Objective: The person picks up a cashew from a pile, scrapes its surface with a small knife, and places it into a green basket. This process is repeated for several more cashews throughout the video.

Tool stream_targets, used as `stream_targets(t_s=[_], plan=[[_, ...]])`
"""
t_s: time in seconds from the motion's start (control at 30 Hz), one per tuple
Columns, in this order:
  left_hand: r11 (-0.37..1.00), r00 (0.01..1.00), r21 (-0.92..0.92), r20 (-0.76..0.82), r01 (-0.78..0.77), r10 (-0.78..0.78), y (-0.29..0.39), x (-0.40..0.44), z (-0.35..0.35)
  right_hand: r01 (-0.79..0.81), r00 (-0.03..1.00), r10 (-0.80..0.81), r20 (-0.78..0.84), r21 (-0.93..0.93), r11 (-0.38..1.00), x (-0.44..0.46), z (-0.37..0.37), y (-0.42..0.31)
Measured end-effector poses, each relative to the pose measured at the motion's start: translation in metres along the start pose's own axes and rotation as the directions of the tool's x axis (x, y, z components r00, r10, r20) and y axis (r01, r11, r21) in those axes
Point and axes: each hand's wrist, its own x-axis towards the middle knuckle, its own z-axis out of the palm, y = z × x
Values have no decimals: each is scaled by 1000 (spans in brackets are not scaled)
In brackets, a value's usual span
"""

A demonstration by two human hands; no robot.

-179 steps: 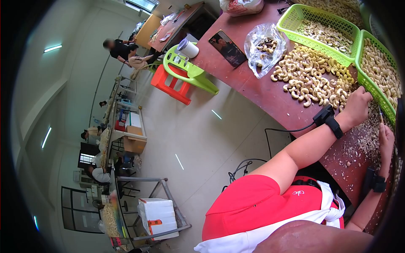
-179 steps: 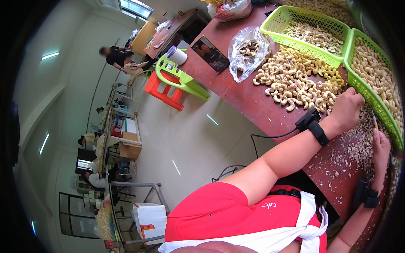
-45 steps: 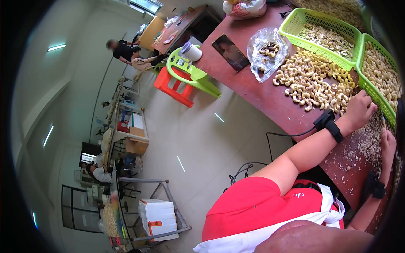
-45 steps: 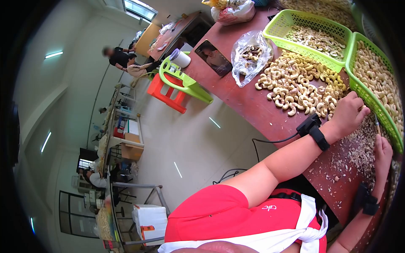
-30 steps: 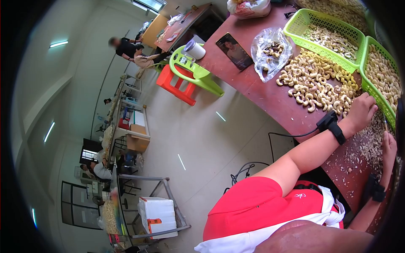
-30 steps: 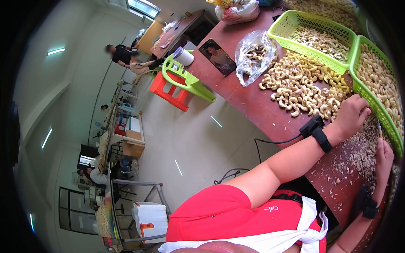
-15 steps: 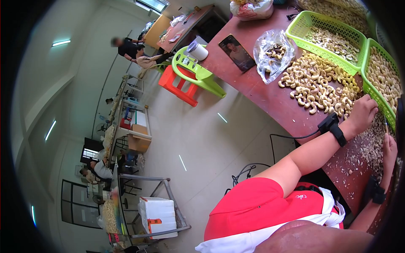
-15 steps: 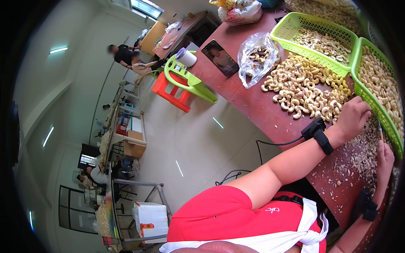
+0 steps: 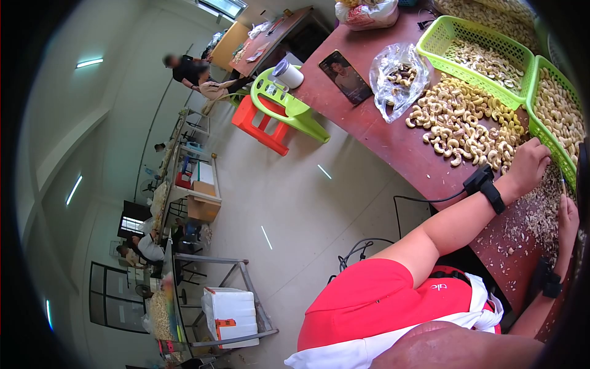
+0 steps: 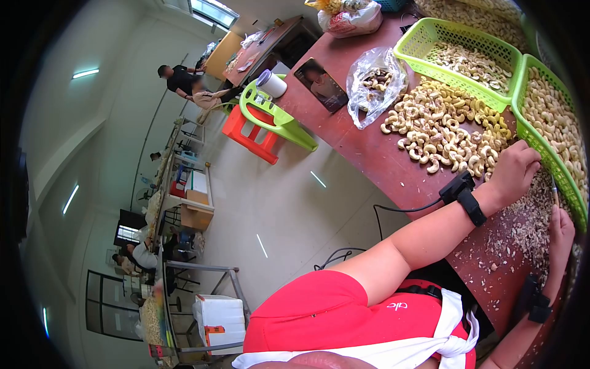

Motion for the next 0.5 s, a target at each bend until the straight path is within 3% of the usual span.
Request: stream_targets(t_s=[0.5], plan=[[997,995,-2,-57,-83,83,-3,-1,3,15,1000,-15,-2,-22,1000,2,-1,5]])
